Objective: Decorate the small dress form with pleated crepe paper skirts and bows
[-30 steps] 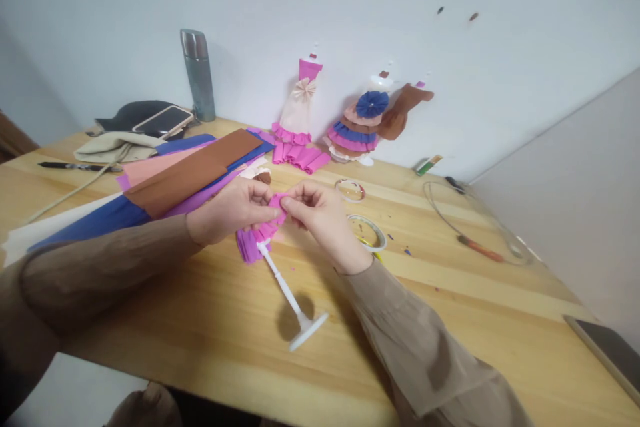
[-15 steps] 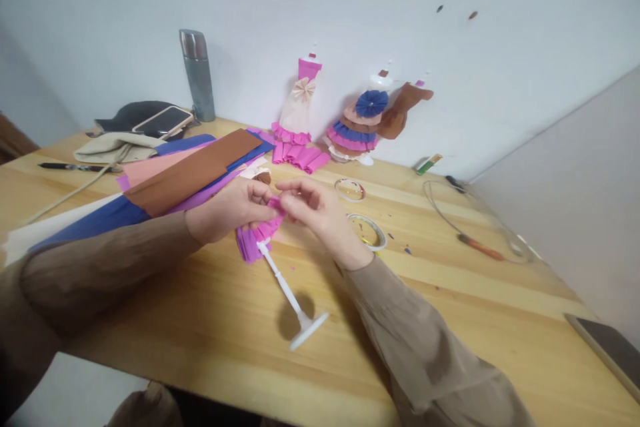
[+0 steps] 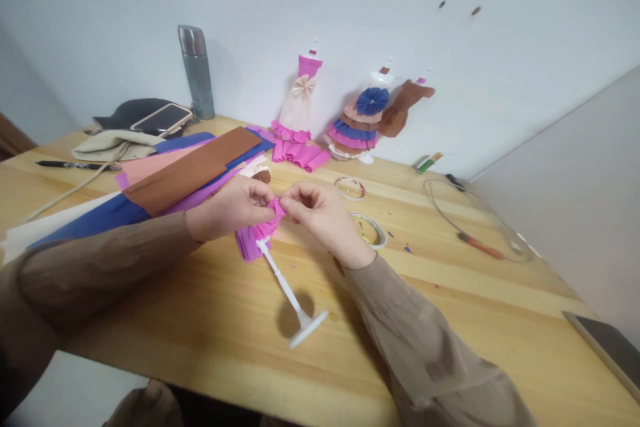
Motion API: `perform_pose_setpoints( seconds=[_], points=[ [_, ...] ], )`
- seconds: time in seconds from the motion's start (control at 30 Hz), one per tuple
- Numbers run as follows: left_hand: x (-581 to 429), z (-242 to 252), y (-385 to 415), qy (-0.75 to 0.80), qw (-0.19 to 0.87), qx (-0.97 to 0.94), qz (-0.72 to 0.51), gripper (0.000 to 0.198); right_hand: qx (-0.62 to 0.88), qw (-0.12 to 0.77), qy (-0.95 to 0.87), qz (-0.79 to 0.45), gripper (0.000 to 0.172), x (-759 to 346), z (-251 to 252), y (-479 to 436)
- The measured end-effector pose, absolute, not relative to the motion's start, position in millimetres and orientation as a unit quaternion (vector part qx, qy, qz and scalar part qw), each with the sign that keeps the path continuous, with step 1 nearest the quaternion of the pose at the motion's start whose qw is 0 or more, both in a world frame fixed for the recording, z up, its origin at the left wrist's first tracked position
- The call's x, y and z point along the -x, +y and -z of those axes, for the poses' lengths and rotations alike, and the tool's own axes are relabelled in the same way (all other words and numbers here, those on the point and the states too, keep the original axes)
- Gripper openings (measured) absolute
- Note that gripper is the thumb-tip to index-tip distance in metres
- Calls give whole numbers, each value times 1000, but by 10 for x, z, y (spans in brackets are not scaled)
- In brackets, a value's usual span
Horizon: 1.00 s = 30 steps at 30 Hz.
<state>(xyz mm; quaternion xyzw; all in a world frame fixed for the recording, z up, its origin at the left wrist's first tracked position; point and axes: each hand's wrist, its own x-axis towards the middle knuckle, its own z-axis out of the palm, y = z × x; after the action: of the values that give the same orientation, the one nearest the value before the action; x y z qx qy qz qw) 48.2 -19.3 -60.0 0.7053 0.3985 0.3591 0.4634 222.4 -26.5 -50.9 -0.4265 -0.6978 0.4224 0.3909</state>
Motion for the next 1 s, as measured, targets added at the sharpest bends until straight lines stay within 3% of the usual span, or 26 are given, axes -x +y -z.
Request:
perform_pose_setpoints(
  seconds=[0.23, 0.4, 0.67, 0.8, 1.0],
  points=[
    [-475, 606, -221, 384, 339, -788, -341, 25, 431, 368, -683, -460, 24, -2285, 525, -227],
    [-480, 681, -203, 380, 300, -794, -369, 5, 432, 357, -626, -542, 26, -2310, 527, -232],
    [-469, 563, -271, 364, 208, -840, -344, 18, 404, 313, -565, -648, 24, -2350, 556, -189],
    [-469, 575, -284, 358, 215, -837, -354, 20, 410, 363, -599, -584, 30, -2285, 560, -242],
    [-487, 658, -260, 357, 285, -794, -400, 24, 447, 430, -689, -374, 28, -2178, 528, -332]
  ],
)
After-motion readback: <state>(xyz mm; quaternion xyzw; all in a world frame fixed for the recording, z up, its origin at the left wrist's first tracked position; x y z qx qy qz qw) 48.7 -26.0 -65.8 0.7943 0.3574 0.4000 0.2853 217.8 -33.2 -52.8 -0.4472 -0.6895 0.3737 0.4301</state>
